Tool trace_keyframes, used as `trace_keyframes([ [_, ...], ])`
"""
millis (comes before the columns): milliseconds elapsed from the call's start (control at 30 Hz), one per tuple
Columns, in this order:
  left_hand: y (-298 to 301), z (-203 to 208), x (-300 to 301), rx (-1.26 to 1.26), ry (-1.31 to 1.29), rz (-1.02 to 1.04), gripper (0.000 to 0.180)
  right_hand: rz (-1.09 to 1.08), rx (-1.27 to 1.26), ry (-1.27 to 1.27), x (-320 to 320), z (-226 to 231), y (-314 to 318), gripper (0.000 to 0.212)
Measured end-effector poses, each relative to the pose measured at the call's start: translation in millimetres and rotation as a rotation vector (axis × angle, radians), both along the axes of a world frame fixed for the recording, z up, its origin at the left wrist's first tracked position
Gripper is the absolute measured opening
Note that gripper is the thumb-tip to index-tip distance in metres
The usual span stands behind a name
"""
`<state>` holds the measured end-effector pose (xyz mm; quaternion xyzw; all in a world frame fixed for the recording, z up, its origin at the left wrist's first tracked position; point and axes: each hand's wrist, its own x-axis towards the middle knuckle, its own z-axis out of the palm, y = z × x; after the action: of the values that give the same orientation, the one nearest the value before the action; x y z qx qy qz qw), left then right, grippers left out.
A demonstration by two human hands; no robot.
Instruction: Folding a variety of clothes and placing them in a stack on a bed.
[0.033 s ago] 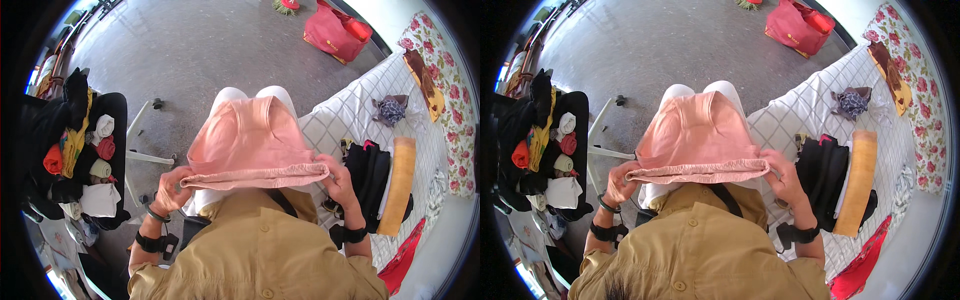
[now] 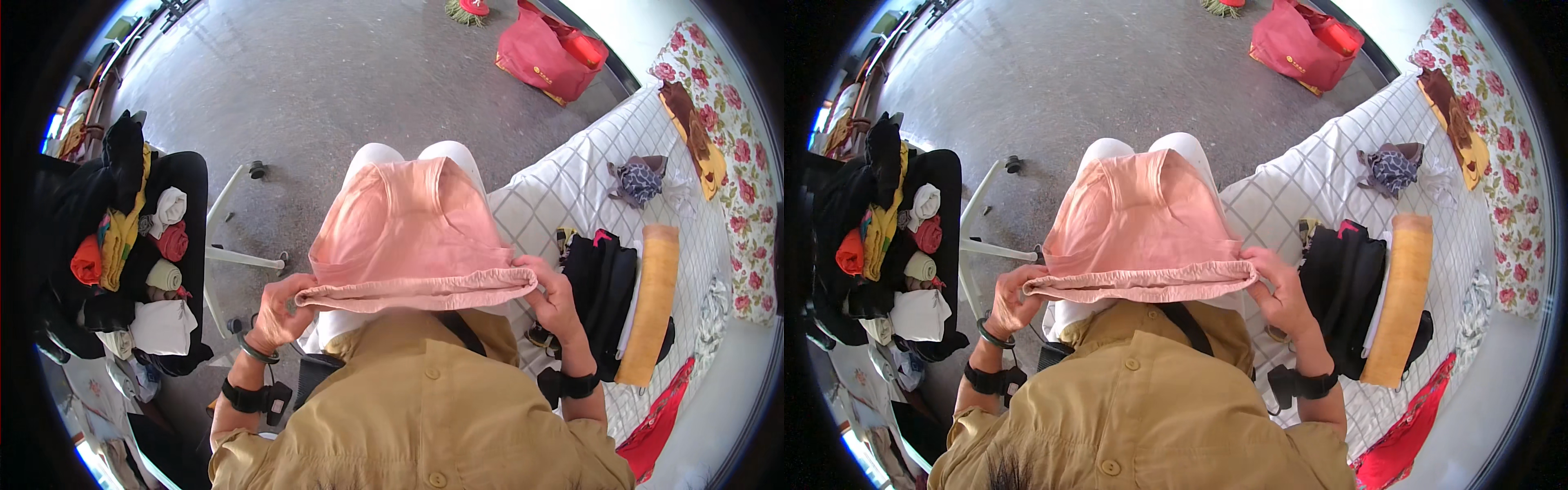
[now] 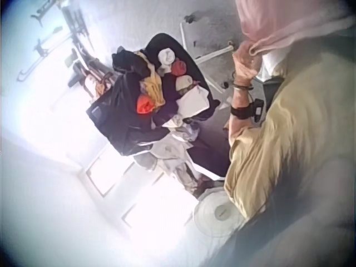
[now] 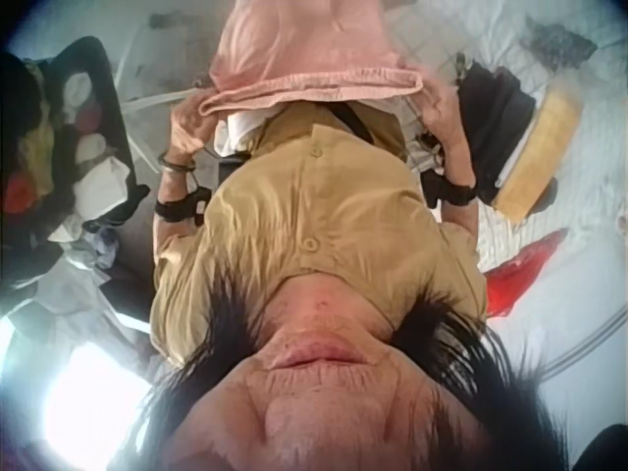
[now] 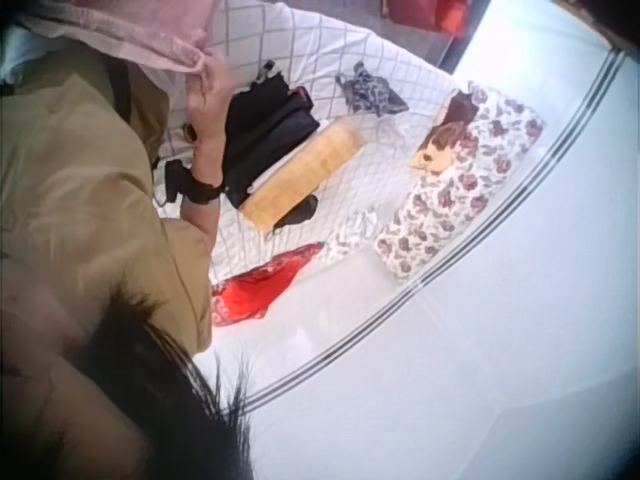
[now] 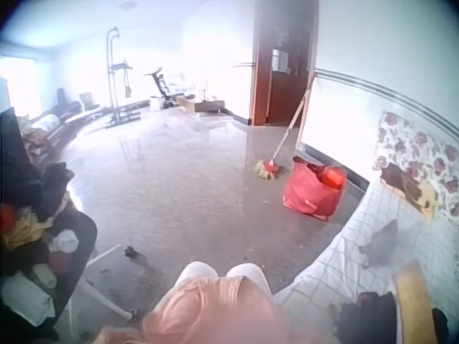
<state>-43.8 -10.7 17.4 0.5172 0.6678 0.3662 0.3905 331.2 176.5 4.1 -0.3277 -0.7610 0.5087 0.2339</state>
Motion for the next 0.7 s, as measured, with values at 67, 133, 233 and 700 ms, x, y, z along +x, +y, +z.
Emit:
trace_keyframes([
  [67,6,1,1,-0.087,0.022,0.019,0.019,-0.092,-0.044,-0.072,-1,-1,-3,0.019],
  [133,11,-12,-1,0.006,-0.071,0.074,0.02,-0.147,-0.145,-0.028,-11,0,1,0.017],
  [233,24,-21,-7,0.126,-0.195,0.18,0.019,-0.226,-0.232,0.09,-29,-2,15,0.014],
  [700,97,-95,-21,0.122,-0.468,0.643,0.022,-0.493,-0.234,0.142,-117,-71,111,0.018],
])
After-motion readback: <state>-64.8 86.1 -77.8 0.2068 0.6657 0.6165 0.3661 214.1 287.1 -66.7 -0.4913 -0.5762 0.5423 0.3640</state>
